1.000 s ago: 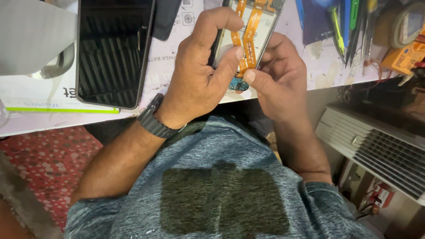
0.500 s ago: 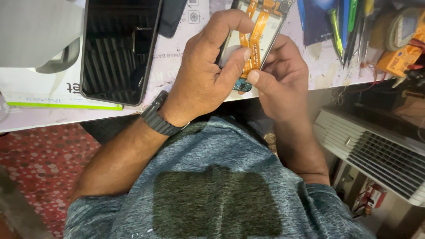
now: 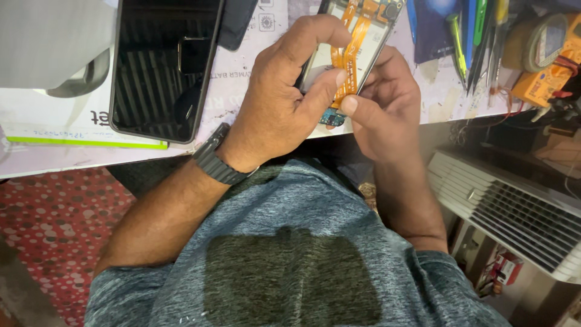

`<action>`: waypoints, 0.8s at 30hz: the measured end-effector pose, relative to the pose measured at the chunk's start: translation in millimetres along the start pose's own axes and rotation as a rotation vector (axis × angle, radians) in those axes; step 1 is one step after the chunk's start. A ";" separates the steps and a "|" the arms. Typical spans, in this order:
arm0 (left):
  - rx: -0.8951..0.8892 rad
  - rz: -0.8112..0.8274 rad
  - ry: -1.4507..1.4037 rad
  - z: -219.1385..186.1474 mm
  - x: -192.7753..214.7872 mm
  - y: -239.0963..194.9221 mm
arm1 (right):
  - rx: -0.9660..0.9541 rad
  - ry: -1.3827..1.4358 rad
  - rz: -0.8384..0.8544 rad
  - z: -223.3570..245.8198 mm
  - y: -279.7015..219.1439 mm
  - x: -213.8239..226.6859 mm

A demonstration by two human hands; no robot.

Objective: The person handles a disassembled smartphone, repeatedly connecting and disconnecting a flexible ribbon cable to the motherboard. They also place a blue plastic frame over the device and adjust the cable routing.

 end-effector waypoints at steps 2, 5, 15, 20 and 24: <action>0.033 0.002 0.003 0.3 0.0 -1.0 | 0.002 -0.001 -0.001 -0.4 -0.6 -1.1; 0.039 0.000 0.003 -0.7 0.1 -0.1 | 0.003 0.003 0.001 -0.2 -0.1 -2.7; 0.010 0.012 0.022 -0.8 0.3 -0.3 | 0.005 0.021 0.014 0.0 -0.5 -4.6; 0.025 0.030 -0.003 0.7 -0.6 0.3 | 0.014 -0.006 0.001 -0.6 -2.0 -5.1; 0.026 0.021 -0.009 -2.7 -0.3 1.2 | 0.031 -0.036 -0.028 -1.6 -2.7 -3.8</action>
Point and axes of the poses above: each hand's wrist, its own y-axis towards the middle knuckle, its own x-axis out of the back of the hand, z = x × y, the point moved 4 cm from there along y, towards the middle knuckle
